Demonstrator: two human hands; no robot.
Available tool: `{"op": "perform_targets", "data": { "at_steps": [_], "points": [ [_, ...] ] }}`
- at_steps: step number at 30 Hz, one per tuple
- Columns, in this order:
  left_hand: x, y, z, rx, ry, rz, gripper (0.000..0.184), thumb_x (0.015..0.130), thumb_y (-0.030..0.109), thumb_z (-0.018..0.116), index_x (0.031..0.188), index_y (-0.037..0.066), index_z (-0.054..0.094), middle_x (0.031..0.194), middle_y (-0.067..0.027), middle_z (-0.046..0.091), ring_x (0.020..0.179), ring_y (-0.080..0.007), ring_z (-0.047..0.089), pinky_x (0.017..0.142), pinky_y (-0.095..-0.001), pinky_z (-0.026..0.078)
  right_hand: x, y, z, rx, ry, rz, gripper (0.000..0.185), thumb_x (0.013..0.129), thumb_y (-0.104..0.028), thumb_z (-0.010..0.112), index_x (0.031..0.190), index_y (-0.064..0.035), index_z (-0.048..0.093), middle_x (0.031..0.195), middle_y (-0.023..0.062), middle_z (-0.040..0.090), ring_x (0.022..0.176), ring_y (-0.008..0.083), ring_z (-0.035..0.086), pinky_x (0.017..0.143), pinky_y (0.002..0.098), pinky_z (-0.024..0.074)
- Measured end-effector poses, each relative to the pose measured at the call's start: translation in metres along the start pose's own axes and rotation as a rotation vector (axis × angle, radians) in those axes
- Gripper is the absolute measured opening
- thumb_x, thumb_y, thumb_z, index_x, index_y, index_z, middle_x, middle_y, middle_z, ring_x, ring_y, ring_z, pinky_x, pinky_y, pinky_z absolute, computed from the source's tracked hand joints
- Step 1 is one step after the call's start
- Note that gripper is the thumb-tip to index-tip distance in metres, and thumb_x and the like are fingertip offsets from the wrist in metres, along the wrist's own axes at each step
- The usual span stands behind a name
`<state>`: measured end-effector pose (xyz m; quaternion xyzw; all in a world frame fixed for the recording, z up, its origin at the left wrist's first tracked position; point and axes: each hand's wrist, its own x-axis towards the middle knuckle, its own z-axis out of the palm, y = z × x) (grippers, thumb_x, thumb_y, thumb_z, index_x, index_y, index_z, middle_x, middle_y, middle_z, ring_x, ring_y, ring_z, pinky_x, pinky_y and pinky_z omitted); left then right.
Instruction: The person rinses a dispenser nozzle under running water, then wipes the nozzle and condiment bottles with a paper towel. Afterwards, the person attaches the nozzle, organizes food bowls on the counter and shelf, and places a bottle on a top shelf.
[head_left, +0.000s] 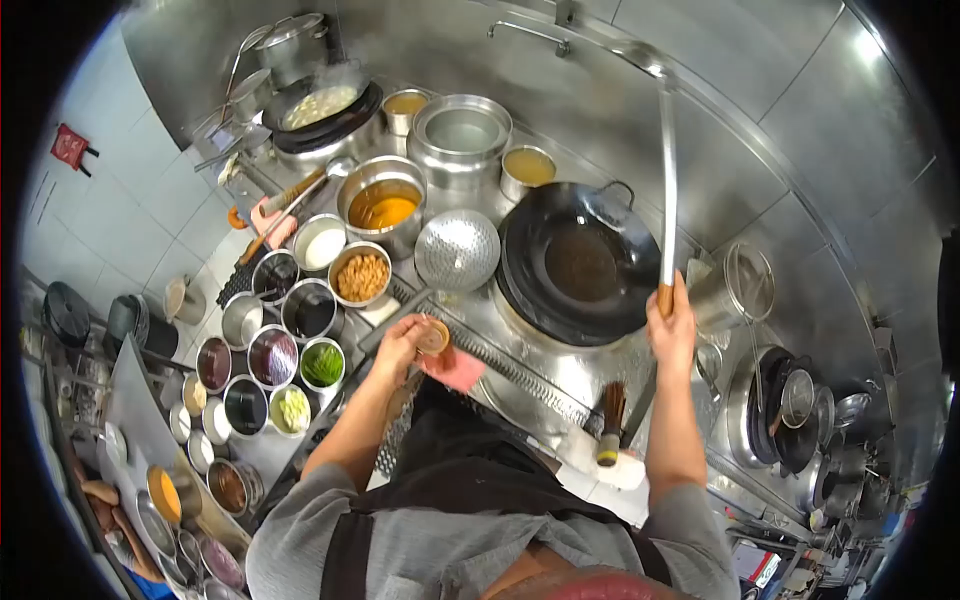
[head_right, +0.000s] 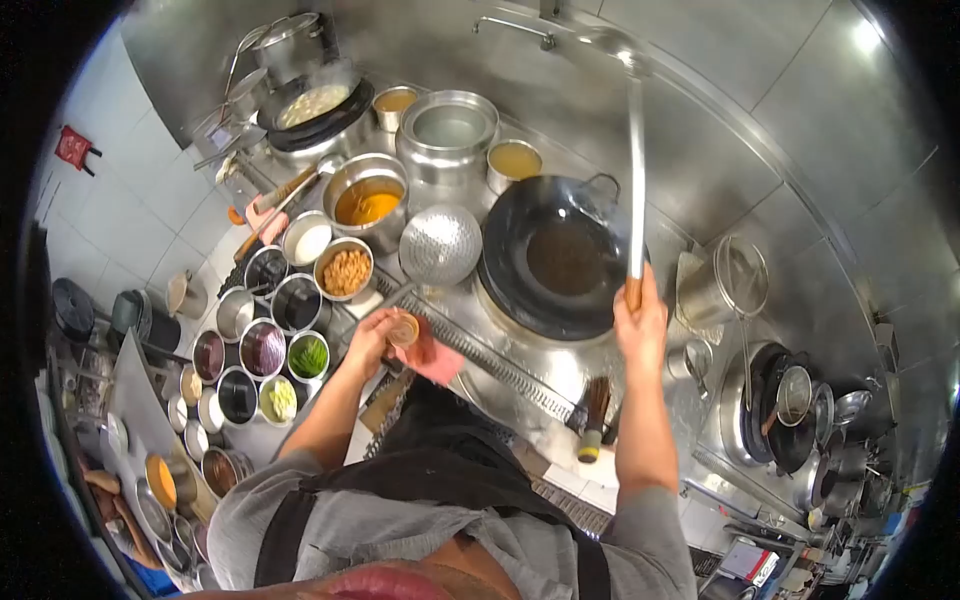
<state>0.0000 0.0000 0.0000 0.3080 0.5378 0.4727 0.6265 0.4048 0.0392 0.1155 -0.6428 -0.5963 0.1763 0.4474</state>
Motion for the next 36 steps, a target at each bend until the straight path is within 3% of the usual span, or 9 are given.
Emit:
{"op": "perform_targets", "data": {
  "at_steps": [2, 5, 11, 12, 15, 22, 27, 31, 36],
  "points": [
    [0.009, -0.002, 0.007, -0.048, -0.032, 0.067, 0.021, 0.094, 0.021, 0.057, 0.108, 0.008, 0.065, 0.084, -0.0011, 0.066, 0.06, -0.0071, 0.056, 0.045, -0.0205, 0.038, 0.04, -0.019, 0.013, 0.073, -0.055, 0.005, 0.056, 0.085, -0.011, 0.063, 0.138, -0.0069, 0.048, 0.075, 0.0083, 0.062, 0.053, 0.0112, 0.056, 0.053, 0.0293, 0.0488],
    [0.081, 0.028, -0.017, -0.03, -0.147, -0.049, 0.021, 0.094, 0.02, 0.059, 0.107, 0.005, 0.066, 0.081, -0.0027, 0.068, 0.056, -0.0089, 0.058, 0.044, -0.0189, 0.036, 0.173, -0.085, 0.095, -0.228, -0.108, -0.109, 0.056, 0.08, -0.013, 0.063, 0.135, -0.0075, 0.051, 0.105, 0.0272, 0.064, 0.104, 0.0426, 0.06, 0.089, 0.0436, 0.0476],
    [0.172, 0.098, -0.048, -0.055, -0.093, -0.01, 0.024, 0.094, 0.022, 0.06, 0.108, 0.004, 0.066, 0.08, -0.0028, 0.068, 0.052, -0.0094, 0.057, 0.042, -0.0185, 0.034, 0.349, -0.167, 0.233, -0.519, -0.129, -0.309, 0.029, 0.079, -0.012, 0.061, 0.107, -0.0033, 0.058, 0.102, 0.0246, 0.064, 0.1, 0.0436, 0.059, 0.083, 0.0504, 0.0477],
    [0.195, 0.101, -0.06, 0.011, -0.124, -0.005, 0.025, 0.094, 0.02, 0.061, 0.113, 0.005, 0.065, 0.089, -0.0011, 0.067, 0.073, -0.0107, 0.062, 0.059, -0.0233, 0.049, 0.364, -0.172, 0.249, -0.522, -0.186, -0.224, 0.03, 0.079, -0.012, 0.061, 0.108, -0.0033, 0.056, 0.102, 0.0246, 0.064, 0.1, 0.0436, 0.059, 0.083, 0.0505, 0.0477],
    [0.249, 0.135, -0.073, 0.128, -0.105, 0.054, 0.029, 0.093, 0.02, 0.061, 0.118, 0.008, 0.065, 0.089, -0.0007, 0.067, 0.078, -0.0099, 0.061, 0.057, -0.0233, 0.047, 0.375, -0.161, 0.266, -0.55, -0.267, -0.081, 0.032, 0.08, -0.013, 0.061, 0.111, -0.004, 0.053, 0.102, 0.0248, 0.064, 0.098, 0.0433, 0.06, 0.082, 0.0507, 0.0476],
    [0.398, 0.215, -0.057, 0.132, -0.136, 0.188, 0.03, 0.092, 0.021, 0.06, 0.118, 0.006, 0.062, 0.098, -0.0081, 0.068, 0.068, -0.0154, 0.064, 0.051, -0.024, 0.045, 0.281, -0.112, 0.171, -0.644, -0.253, -0.389, 0.059, 0.078, -0.003, 0.06, 0.135, -0.0042, 0.046, 0.105, 0.0257, 0.062, 0.096, 0.0463, 0.058, 0.081, 0.0512, 0.0464],
    [0.509, 0.264, 0.01, 0.115, -0.175, 0.189, 0.034, 0.092, 0.02, 0.058, 0.122, 0.004, 0.057, 0.102, -0.0113, 0.068, 0.072, -0.0194, 0.068, 0.052, -0.0275, 0.049, 0.264, -0.115, 0.158, -0.548, -0.184, -0.311, 0.06, 0.077, -0.001, 0.062, 0.136, -0.0014, 0.049, 0.096, 0.0223, 0.063, 0.089, 0.0358, 0.064, 0.082, 0.0374, 0.0486],
    [0.577, 0.283, 0.062, 0.13, -0.15, 0.207, 0.031, 0.092, 0.016, 0.055, 0.12, 0.003, 0.058, 0.104, -0.0126, 0.067, 0.073, -0.0207, 0.068, 0.058, -0.0292, 0.054, 0.239, -0.126, 0.16, -0.437, -0.152, -0.086, 0.057, 0.08, -0.005, 0.063, 0.135, -0.0012, 0.05, 0.1, 0.0239, 0.065, 0.093, 0.035, 0.066, 0.085, 0.0384, 0.0496],
    [0.637, 0.299, 0.104, 0.069, -0.161, 0.141, 0.022, 0.09, 0.008, 0.055, 0.108, -0.004, 0.061, 0.096, -0.0175, 0.067, 0.073, -0.0284, 0.068, 0.063, -0.0358, 0.061, 0.156, -0.128, 0.13, -0.218, -0.066, 0.199, 0.057, 0.078, 0.002, 0.067, 0.133, 0.0012, 0.053, 0.089, 0.0117, 0.067, 0.08, 0.0113, 0.062, 0.077, 0.0259, 0.0488]
  ]
}}
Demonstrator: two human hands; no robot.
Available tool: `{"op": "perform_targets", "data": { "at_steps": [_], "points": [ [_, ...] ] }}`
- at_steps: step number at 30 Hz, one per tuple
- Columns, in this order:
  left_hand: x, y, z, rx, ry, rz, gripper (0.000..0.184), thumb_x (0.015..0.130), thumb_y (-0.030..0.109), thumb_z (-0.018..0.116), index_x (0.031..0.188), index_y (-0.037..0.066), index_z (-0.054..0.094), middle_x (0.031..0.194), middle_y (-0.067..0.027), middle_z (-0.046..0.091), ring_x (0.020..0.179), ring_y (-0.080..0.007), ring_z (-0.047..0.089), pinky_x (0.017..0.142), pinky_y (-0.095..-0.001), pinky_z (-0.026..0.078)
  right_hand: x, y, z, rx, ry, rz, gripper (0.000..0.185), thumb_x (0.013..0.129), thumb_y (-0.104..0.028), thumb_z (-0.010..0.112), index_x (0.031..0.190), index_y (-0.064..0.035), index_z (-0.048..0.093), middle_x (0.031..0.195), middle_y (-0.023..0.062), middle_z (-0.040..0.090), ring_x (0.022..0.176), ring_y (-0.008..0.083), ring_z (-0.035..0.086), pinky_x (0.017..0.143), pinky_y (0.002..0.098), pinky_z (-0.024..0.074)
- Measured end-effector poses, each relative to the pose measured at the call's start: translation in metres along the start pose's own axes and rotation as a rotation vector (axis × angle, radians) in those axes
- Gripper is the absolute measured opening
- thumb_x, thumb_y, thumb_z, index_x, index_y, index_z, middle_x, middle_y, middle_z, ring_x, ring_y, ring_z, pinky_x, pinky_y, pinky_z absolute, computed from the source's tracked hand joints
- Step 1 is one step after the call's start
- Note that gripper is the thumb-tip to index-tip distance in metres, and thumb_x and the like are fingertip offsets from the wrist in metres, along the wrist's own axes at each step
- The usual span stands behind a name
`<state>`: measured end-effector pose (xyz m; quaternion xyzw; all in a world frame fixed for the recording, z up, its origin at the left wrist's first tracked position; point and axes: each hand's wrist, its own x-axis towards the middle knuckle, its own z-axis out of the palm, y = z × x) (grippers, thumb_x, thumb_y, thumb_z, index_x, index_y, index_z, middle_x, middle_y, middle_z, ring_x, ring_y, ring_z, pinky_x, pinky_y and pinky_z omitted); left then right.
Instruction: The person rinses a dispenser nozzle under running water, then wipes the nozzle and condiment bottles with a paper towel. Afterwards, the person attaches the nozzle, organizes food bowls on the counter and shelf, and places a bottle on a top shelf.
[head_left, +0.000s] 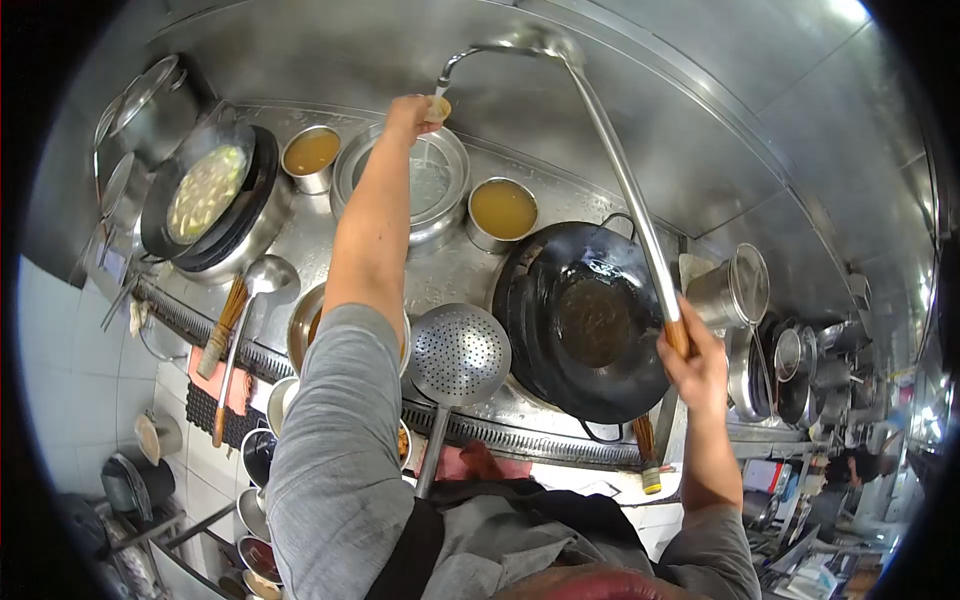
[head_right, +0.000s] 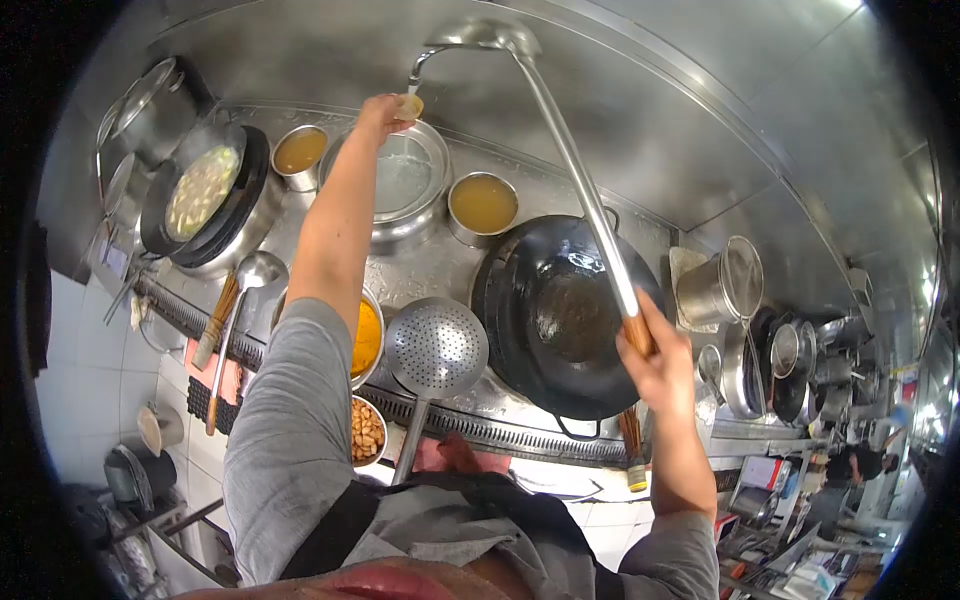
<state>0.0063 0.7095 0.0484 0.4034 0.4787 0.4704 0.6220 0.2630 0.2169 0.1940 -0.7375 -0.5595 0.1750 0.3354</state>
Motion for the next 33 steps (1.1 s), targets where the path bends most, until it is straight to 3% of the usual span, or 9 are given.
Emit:
{"op": "perform_targets", "data": {
  "at_steps": [3, 9, 11, 15, 17, 20, 24, 26, 33],
  "points": [
    [0.025, 0.004, 0.006, 0.101, -0.054, -0.079, 0.027, 0.089, 0.007, 0.056, 0.114, -0.006, 0.058, 0.106, -0.0194, 0.064, 0.087, -0.0327, 0.068, 0.068, -0.0374, 0.063, -0.048, 0.016, -0.015, 0.046, 0.004, 0.123, 0.057, 0.078, 0.005, 0.064, 0.134, 0.0036, 0.052, 0.087, 0.0106, 0.067, 0.076, 0.0121, 0.061, 0.074, 0.0262, 0.0494],
    [0.059, -0.005, 0.004, 0.2, 0.033, -0.116, 0.025, 0.088, 0.007, 0.056, 0.109, -0.006, 0.059, 0.104, -0.0231, 0.064, 0.083, -0.0335, 0.069, 0.064, -0.0399, 0.063, -0.095, 0.009, -0.026, 0.094, 0.011, 0.257, 0.058, 0.078, 0.006, 0.063, 0.133, 0.0081, 0.049, 0.095, 0.0154, 0.069, 0.087, 0.016, 0.065, 0.079, 0.027, 0.0506],
    [0.067, -0.012, -0.002, 0.399, 0.082, -0.073, 0.022, 0.085, 0.011, 0.059, 0.097, -0.005, 0.069, 0.091, -0.0182, 0.07, 0.064, -0.0309, 0.07, 0.051, -0.0343, 0.06, -0.105, 0.018, -0.028, 0.068, 0.01, 0.241, 0.058, 0.077, 0.007, 0.062, 0.133, 0.0085, 0.049, 0.098, 0.0167, 0.069, 0.092, 0.0181, 0.066, 0.083, 0.028, 0.0503],
    [0.062, -0.021, 0.007, 0.444, 0.04, -0.249, 0.025, 0.086, 0.014, 0.06, 0.103, -0.001, 0.069, 0.096, -0.0176, 0.069, 0.069, -0.0272, 0.071, 0.052, -0.0334, 0.06, -0.11, 0.025, -0.022, 0.132, 0.019, 0.325, 0.058, 0.077, 0.008, 0.062, 0.133, 0.0088, 0.049, 0.099, 0.0155, 0.069, 0.095, 0.0186, 0.065, 0.086, 0.0286, 0.0488],
    [0.061, -0.027, 0.011, 0.511, 0.051, -0.138, 0.024, 0.085, 0.012, 0.062, 0.108, 0.008, 0.069, 0.097, -0.0129, 0.068, 0.082, -0.0266, 0.069, 0.059, -0.0347, 0.06, -0.111, 0.025, -0.019, 0.169, 0.027, 0.337, 0.058, 0.077, 0.008, 0.062, 0.133, 0.0088, 0.049, 0.099, 0.0149, 0.069, 0.095, 0.0182, 0.065, 0.087, 0.0285, 0.0484],
    [0.051, -0.025, 0.012, 0.701, 0.087, 0.026, 0.027, 0.082, 0.012, 0.065, 0.108, 0.018, 0.072, 0.098, -0.007, 0.069, 0.082, -0.0221, 0.068, 0.061, -0.0358, 0.06, -0.111, 0.022, -0.015, 0.176, 0.004, 0.388, 0.058, 0.076, 0.008, 0.062, 0.133, 0.0089, 0.05, 0.1, 0.0146, 0.069, 0.094, 0.0172, 0.064, 0.087, 0.0278, 0.0477],
    [0.051, -0.032, 0.003, 0.863, 0.055, 0.141, 0.027, 0.086, 0.027, 0.063, 0.11, 0.02, 0.071, 0.102, -0.007, 0.071, 0.077, -0.0238, 0.07, 0.057, -0.0329, 0.059, -0.114, 0.02, -0.014, 0.198, -0.012, 0.365, 0.058, 0.075, 0.009, 0.063, 0.131, 0.0087, 0.051, 0.088, 0.009, 0.066, 0.081, 0.0121, 0.061, 0.075, 0.024, 0.0479],
    [0.05, -0.038, -0.003, 0.957, -0.036, 0.24, 0.026, 0.085, 0.032, 0.065, 0.107, 0.02, 0.073, 0.1, -0.0073, 0.071, 0.083, -0.0231, 0.069, 0.063, -0.0351, 0.057, -0.114, 0.018, -0.012, 0.197, -0.025, 0.373, 0.058, 0.074, 0.009, 0.063, 0.131, 0.0086, 0.052, 0.084, 0.007, 0.064, 0.076, 0.0103, 0.06, 0.069, 0.0224, 0.0473],
    [0.043, -0.04, -0.023, 1.163, -0.117, 0.288, 0.023, 0.083, 0.03, 0.067, 0.101, 0.018, 0.074, 0.097, -0.0091, 0.072, 0.09, -0.0223, 0.069, 0.075, -0.0349, 0.053, -0.118, 0.016, -0.01, 0.179, -0.035, 0.37, 0.059, 0.074, 0.008, 0.062, 0.132, 0.0078, 0.051, 0.076, 0.0041, 0.061, 0.063, 0.0076, 0.056, 0.056, 0.0212, 0.0444]
  ]
}}
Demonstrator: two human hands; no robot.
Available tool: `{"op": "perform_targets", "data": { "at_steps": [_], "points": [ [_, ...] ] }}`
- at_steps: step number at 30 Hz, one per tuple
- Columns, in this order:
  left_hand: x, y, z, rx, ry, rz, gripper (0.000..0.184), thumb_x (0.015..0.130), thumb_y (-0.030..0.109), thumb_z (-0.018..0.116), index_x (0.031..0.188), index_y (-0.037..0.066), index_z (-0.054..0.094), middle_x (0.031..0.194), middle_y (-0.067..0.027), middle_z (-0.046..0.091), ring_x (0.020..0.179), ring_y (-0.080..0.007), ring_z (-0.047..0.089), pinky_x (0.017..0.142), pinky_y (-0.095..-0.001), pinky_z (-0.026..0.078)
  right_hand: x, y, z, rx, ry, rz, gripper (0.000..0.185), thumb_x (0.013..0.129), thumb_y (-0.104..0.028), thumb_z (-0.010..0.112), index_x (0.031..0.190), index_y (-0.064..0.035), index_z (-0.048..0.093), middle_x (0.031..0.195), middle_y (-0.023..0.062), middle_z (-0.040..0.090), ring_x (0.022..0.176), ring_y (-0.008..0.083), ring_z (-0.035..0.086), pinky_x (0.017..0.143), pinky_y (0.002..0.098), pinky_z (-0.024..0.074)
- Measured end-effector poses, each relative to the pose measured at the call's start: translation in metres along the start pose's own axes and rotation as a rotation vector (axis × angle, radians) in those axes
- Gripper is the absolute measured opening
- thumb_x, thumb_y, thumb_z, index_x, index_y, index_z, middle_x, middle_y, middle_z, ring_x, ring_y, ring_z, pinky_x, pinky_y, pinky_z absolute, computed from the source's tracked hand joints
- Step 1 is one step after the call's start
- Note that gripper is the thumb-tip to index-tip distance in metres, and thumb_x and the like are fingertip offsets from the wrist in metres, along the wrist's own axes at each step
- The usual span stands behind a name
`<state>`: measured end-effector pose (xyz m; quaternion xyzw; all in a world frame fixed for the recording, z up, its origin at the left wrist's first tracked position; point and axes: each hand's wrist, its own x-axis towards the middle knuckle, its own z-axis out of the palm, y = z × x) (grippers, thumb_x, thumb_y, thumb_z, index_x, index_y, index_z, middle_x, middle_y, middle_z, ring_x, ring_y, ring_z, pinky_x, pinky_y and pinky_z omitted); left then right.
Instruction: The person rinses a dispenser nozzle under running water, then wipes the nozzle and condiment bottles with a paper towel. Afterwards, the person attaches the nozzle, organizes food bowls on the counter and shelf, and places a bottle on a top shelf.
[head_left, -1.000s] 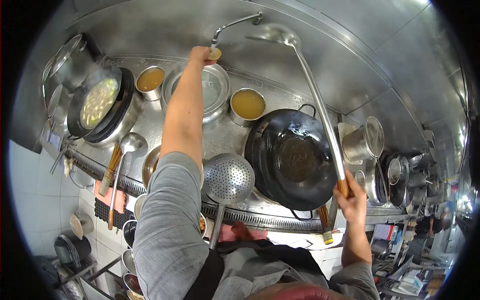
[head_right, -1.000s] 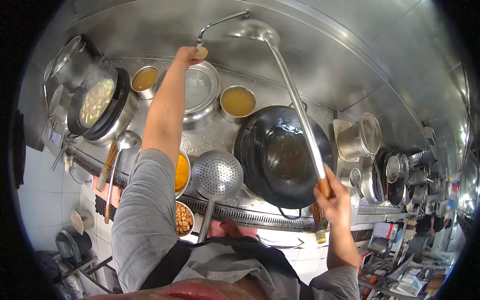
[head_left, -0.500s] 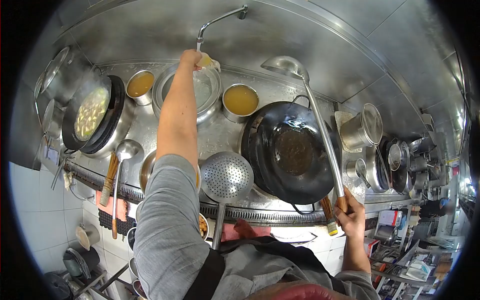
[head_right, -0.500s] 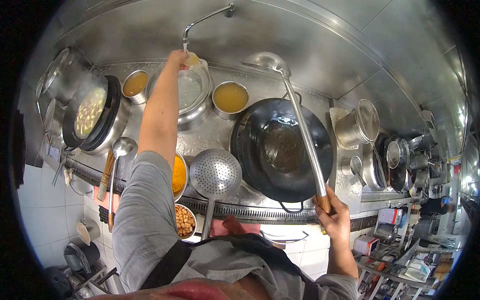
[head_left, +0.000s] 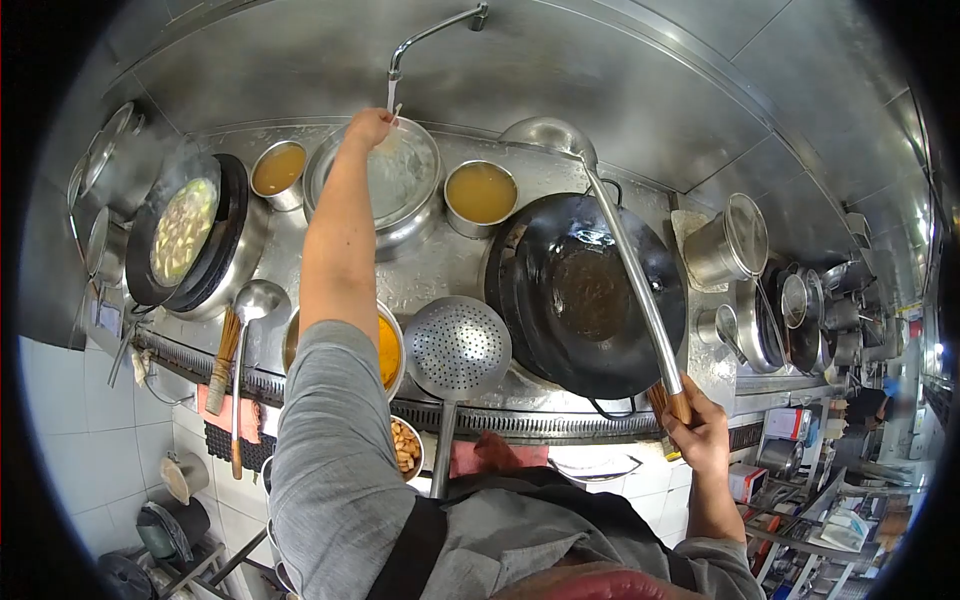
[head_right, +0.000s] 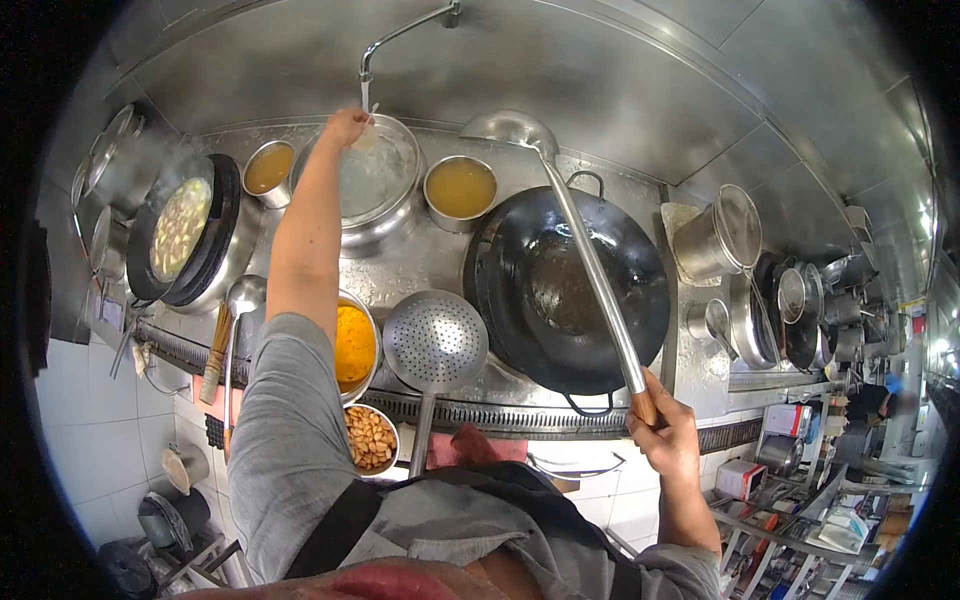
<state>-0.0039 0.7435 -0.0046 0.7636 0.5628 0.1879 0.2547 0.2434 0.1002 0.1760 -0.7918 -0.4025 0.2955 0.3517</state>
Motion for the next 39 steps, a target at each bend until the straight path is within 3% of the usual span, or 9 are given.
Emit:
{"op": "perform_targets", "data": {
  "at_steps": [6, 8, 12, 14, 21, 24, 26, 29, 39],
  "points": [
    [-0.01, 0.005, -0.018, 0.015, -0.085, -0.116, 0.019, 0.083, 0.022, 0.066, 0.099, 0.015, 0.074, 0.096, -0.011, 0.072, 0.072, -0.0256, 0.071, 0.06, -0.0384, 0.057, -0.004, 0.006, 0.001, 0.016, 0.0, 0.029, 0.06, 0.075, 0.008, 0.063, 0.134, 0.0059, 0.051, 0.076, 0.0041, 0.061, 0.058, 0.0065, 0.055, 0.051, 0.021, 0.0434],
    [0.004, -0.003, -0.005, -0.155, -0.123, -0.166, 0.02, 0.085, 0.015, 0.06, 0.098, 0.005, 0.071, 0.091, -0.015, 0.071, 0.063, -0.0278, 0.069, 0.051, -0.0371, 0.057, -0.007, 0.008, 0.003, 0.03, 0.0, 0.048, 0.06, 0.075, 0.008, 0.063, 0.134, 0.0055, 0.051, 0.076, 0.0037, 0.061, 0.057, 0.0062, 0.054, 0.05, 0.0209, 0.043],
    [0.024, 0.001, 0.012, -0.51, -0.169, -0.339, 0.024, 0.084, 0.002, 0.055, 0.105, 0.001, 0.066, 0.09, -0.0146, 0.068, 0.07, -0.0267, 0.069, 0.054, -0.0357, 0.059, -0.014, 0.006, 0.004, 0.074, 0.008, 0.017, 0.061, 0.076, 0.009, 0.063, 0.135, 0.0042, 0.05, 0.075, 0.002, 0.059, 0.054, 0.0056, 0.052, 0.047, 0.0209, 0.0415],
    [0.029, 0.005, 0.016, -0.682, -0.047, -0.416, 0.023, 0.086, 0.002, 0.052, 0.103, -0.009, 0.063, 0.089, -0.0192, 0.068, 0.065, -0.0256, 0.069, 0.053, -0.0326, 0.059, -0.016, 0.004, 0.004, 0.063, 0.007, 0.018, 0.061, 0.075, 0.01, 0.063, 0.135, 0.0039, 0.05, 0.075, 0.0015, 0.059, 0.054, 0.0055, 0.052, 0.047, 0.0209, 0.0413],
    [0.016, 0.014, 0.01, -0.76, 0.059, -0.466, 0.026, 0.087, 0.005, 0.05, 0.102, -0.01, 0.065, 0.086, -0.0199, 0.069, 0.057, -0.0255, 0.068, 0.047, -0.0305, 0.059, -0.018, 0.005, 0.006, 0.064, 0.005, 0.085, 0.061, 0.076, 0.009, 0.062, 0.135, 0.0033, 0.051, 0.074, 0.0008, 0.059, 0.054, 0.0054, 0.052, 0.048, 0.0205, 0.0417],
    [0.025, 0.0, 0.017, -0.794, 0.09, -0.496, 0.023, 0.09, 0.005, 0.049, 0.102, -0.007, 0.064, 0.081, -0.0175, 0.068, 0.055, -0.0218, 0.066, 0.041, -0.0291, 0.052, -0.017, 0.002, 0.008, 0.041, 0.018, 0.13, 0.059, 0.076, 0.009, 0.063, 0.134, 0.0022, 0.052, 0.074, 0.001, 0.06, 0.053, 0.0056, 0.052, 0.047, 0.0205, 0.0423],
    [0.02, -0.001, 0.011, -0.793, 0.004, -0.5, 0.019, 0.09, 0.007, 0.049, 0.094, -0.003, 0.065, 0.074, -0.0138, 0.066, 0.05, -0.0165, 0.061, 0.035, -0.0251, 0.04, -0.017, 0.002, 0.008, 0.024, 0.017, 0.125, 0.059, 0.076, 0.009, 0.063, 0.134, 0.001, 0.053, 0.074, 0.0012, 0.06, 0.052, 0.0058, 0.053, 0.046, 0.0206, 0.0425],
    [0.026, -0.007, 0.012, -0.728, -0.087, -0.562, 0.026, 0.089, 0.008, 0.041, 0.09, -0.003, 0.064, 0.071, -0.0144, 0.065, 0.047, -0.0152, 0.06, 0.032, -0.025, 0.034, -0.018, 0.002, 0.008, 0.007, 0.015, 0.116, 0.059, 0.076, 0.009, 0.063, 0.134, 0.0001, 0.053, 0.074, 0.0012, 0.059, 0.051, 0.006, 0.053, 0.046, 0.0205, 0.0424],
    [-0.007, 0.006, 0.007, -0.756, -0.203, -0.408, 0.02, 0.091, 0.011, 0.047, 0.092, 0.002, 0.064, 0.069, -0.0091, 0.063, 0.047, -0.0149, 0.059, 0.033, -0.0241, 0.034, -0.015, 0.007, 0.011, 0.075, -0.027, 0.134, 0.059, 0.077, 0.011, 0.062, 0.135, 0.0021, 0.052, 0.076, 0.0014, 0.059, 0.053, 0.0059, 0.052, 0.046, 0.0205, 0.0414]
  ]
}}
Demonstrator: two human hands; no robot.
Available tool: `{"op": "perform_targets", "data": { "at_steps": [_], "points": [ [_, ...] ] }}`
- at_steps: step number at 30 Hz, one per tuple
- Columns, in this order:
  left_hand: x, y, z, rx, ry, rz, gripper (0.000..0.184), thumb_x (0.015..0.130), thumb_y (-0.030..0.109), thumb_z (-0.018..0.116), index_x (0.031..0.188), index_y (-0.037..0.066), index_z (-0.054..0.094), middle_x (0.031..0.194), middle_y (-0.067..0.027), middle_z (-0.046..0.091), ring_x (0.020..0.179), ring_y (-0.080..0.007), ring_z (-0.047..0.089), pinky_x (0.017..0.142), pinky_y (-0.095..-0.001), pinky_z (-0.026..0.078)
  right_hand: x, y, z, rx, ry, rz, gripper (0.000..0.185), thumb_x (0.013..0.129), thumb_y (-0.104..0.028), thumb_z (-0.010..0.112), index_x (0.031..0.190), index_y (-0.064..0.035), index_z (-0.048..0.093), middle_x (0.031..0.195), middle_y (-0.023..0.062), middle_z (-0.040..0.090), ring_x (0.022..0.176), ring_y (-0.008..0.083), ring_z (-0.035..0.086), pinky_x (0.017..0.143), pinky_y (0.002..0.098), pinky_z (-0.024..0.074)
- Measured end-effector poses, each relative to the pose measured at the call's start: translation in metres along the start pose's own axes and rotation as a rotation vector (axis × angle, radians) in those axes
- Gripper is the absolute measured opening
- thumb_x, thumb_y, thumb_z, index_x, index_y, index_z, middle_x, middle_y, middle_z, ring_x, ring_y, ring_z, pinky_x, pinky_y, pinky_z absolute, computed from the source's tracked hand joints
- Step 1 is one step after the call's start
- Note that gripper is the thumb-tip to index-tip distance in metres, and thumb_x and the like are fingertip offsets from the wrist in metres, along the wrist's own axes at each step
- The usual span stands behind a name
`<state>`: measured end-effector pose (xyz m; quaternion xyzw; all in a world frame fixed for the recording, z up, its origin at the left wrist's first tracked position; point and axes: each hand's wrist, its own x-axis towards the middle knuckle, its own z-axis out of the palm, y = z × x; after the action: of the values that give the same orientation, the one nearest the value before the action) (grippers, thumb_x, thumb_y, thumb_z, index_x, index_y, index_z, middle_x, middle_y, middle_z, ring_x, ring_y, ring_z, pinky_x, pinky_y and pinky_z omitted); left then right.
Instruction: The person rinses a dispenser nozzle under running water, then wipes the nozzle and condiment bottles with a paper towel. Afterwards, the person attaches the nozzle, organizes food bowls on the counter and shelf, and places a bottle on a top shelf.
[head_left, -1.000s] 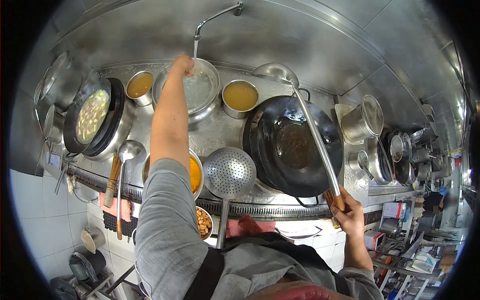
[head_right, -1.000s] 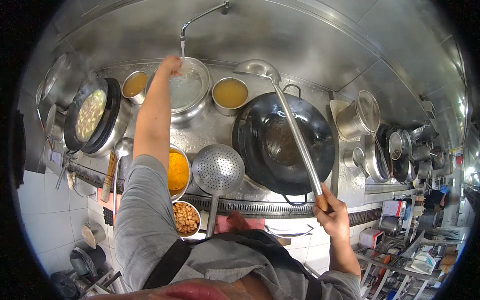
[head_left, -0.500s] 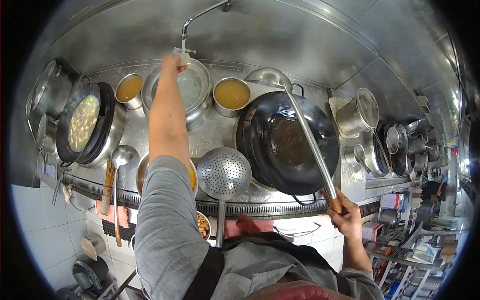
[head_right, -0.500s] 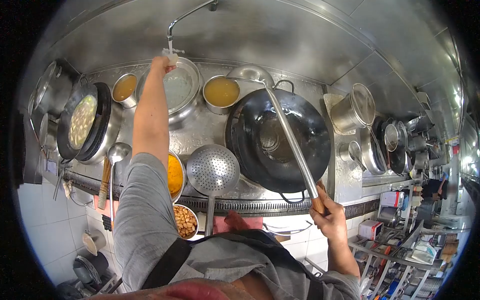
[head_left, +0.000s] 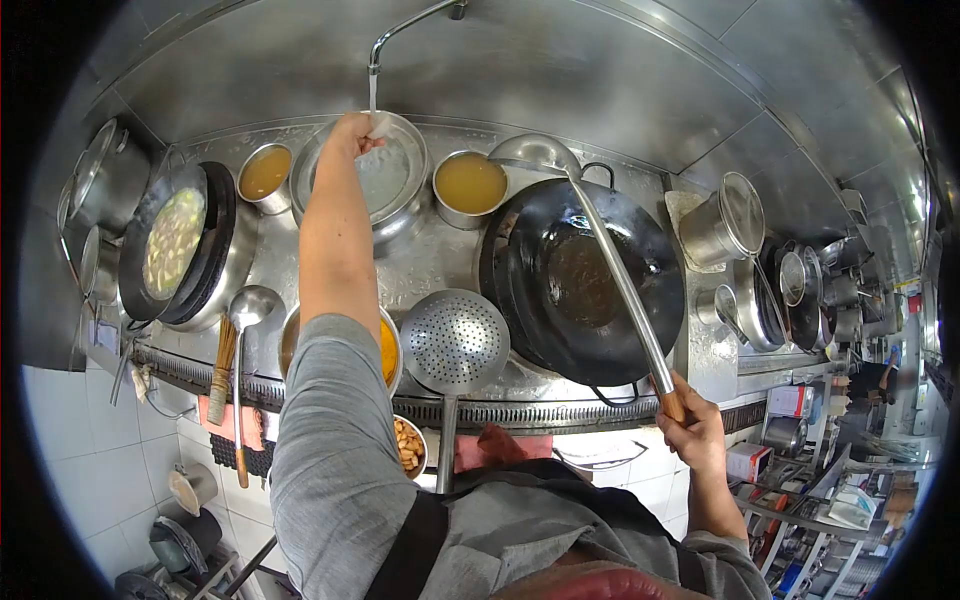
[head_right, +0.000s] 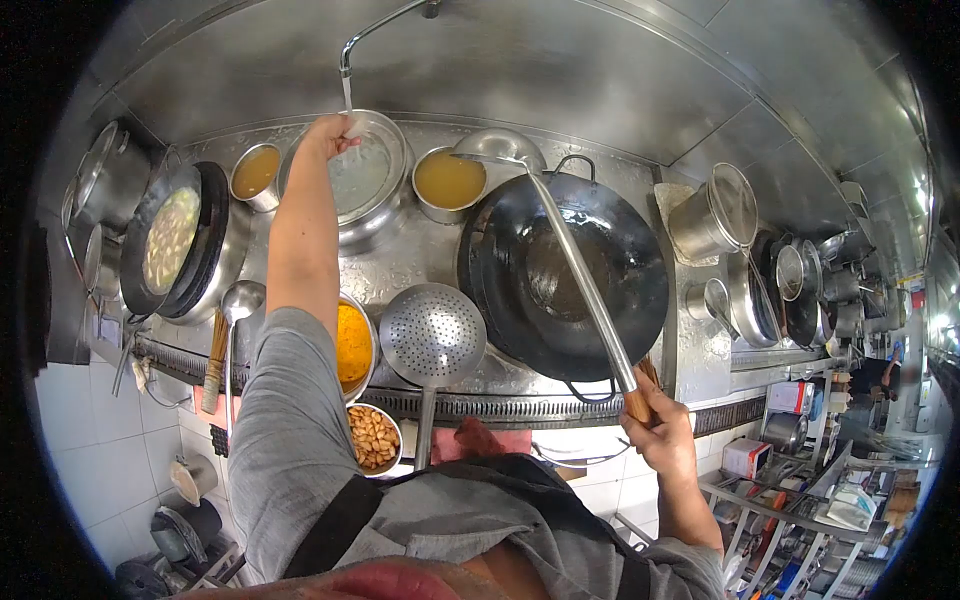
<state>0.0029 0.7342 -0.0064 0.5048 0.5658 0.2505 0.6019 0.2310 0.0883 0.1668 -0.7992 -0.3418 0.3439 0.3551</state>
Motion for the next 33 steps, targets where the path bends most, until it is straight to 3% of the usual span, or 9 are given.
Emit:
{"op": "perform_targets", "data": {
  "at_steps": [3, 6, 8, 9, 11, 15, 18, 24, 33],
  "points": [
    [0.003, -0.01, -0.004, 0.03, -0.005, -0.019, 0.017, 0.092, 0.014, 0.053, 0.098, 0.006, 0.066, 0.077, -0.0081, 0.066, 0.055, -0.0156, 0.063, 0.035, -0.0253, 0.036, 0.001, -0.002, 0.002, 0.0, -0.004, -0.007, 0.059, 0.077, 0.011, 0.062, 0.134, 0.0035, 0.051, 0.077, 0.0016, 0.059, 0.055, 0.0056, 0.051, 0.048, 0.0206, 0.041],
    [0.015, -0.016, -0.012, 0.224, -0.146, 0.001, 0.024, 0.093, 0.015, 0.052, 0.114, 0.011, 0.063, 0.084, -0.0043, 0.065, 0.065, -0.0152, 0.066, 0.041, -0.0282, 0.041, 0.003, -0.001, 0.003, -0.012, -0.031, 0.004, 0.059, 0.077, 0.011, 0.063, 0.134, 0.004, 0.051, 0.079, 0.0021, 0.059, 0.057, 0.0055, 0.052, 0.049, 0.0207, 0.0416],
    [-0.002, -0.008, -0.002, 0.696, 0.062, 0.263, 0.026, 0.089, 0.015, 0.056, 0.114, 0.017, 0.065, 0.091, -0.0066, 0.068, 0.075, -0.0216, 0.07, 0.053, -0.0368, 0.051, 0.006, 0.003, 0.006, -0.026, -0.024, -0.013, 0.059, 0.077, 0.011, 0.063, 0.134, 0.0047, 0.051, 0.08, 0.0026, 0.06, 0.059, 0.0057, 0.053, 0.05, 0.0209, 0.0425],
    [-0.008, -0.007, 0.002, 0.697, 0.065, 0.263, 0.026, 0.089, 0.015, 0.056, 0.114, 0.017, 0.065, 0.091, -0.0066, 0.068, 0.075, -0.0216, 0.07, 0.053, -0.0368, 0.051, 0.007, 0.005, 0.006, -0.025, -0.025, -0.015, 0.059, 0.077, 0.011, 0.063, 0.134, 0.0047, 0.051, 0.08, 0.0026, 0.06, 0.059, 0.0057, 0.053, 0.05, 0.0209, 0.0425],
    [-0.021, -0.01, 0.01, 1.184, 0.202, 0.686, 0.034, 0.086, 0.015, 0.055, 0.117, 0.025, 0.066, 0.108, -0.0125, 0.069, 0.093, -0.0275, 0.068, 0.071, -0.0395, 0.056, 0.008, 0.009, 0.006, -0.053, -0.041, -0.058, 0.059, 0.077, 0.01, 0.063, 0.135, 0.0052, 0.05, 0.08, 0.0027, 0.06, 0.06, 0.0057, 0.053, 0.051, 0.0207, 0.0428],
    [-0.056, -0.038, 0.041, 1.281, 0.355, 0.745, 0.025, 0.091, 0.014, 0.048, 0.11, 0.013, 0.064, 0.11, -0.015, 0.065, 0.103, -0.0313, 0.065, 0.079, -0.0434, 0.056, 0.01, 0.01, 0.008, -0.062, -0.066, -0.062, 0.059, 0.077, 0.01, 0.063, 0.135, 0.0058, 0.05, 0.078, 0.0021, 0.059, 0.059, 0.0054, 0.052, 0.052, 0.0203, 0.0422],
    [-0.062, -0.062, 0.049, 1.225, 0.443, 0.85, 0.017, 0.089, 0.013, 0.049, 0.098, 0.007, 0.062, 0.103, -0.0136, 0.065, 0.098, -0.0321, 0.065, 0.077, -0.0431, 0.057, 0.011, 0.004, 0.011, -0.012, -0.057, 0.011, 0.059, 0.078, 0.01, 0.063, 0.135, 0.0062, 0.049, 0.077, 0.0014, 0.058, 0.058, 0.0051, 0.051, 0.052, 0.0199, 0.0414],
    [-0.051, -0.076, 0.05, 1.289, 0.586, 0.978, 0.011, 0.086, 0.014, 0.053, 0.09, 0.008, 0.061, 0.093, -0.0107, 0.063, 0.092, -0.0283, 0.065, 0.069, -0.0395, 0.058, 0.01, 0.007, 0.011, -0.015, -0.052, -0.03, 0.059, 0.078, 0.009, 0.063, 0.135, 0.0066, 0.049, 0.078, 0.0012, 0.059, 0.056, 0.0048, 0.05, 0.05, 0.0197, 0.0404],
    [-0.047, -0.073, 0.055, 1.335, 0.595, 1.042, 0.01, 0.084, 0.015, 0.054, 0.089, 0.01, 0.061, 0.09, -0.0083, 0.062, 0.091, -0.0258, 0.064, 0.07, -0.038, 0.058, 0.011, 0.01, 0.007, -0.07, -0.049, 0.021, 0.06, 0.077, 0.007, 0.065, 0.135, 0.0051, 0.05, 0.082, 0.0024, 0.061, 0.062, 0.0055, 0.052, 0.056, 0.02, 0.0431]
  ]
}}
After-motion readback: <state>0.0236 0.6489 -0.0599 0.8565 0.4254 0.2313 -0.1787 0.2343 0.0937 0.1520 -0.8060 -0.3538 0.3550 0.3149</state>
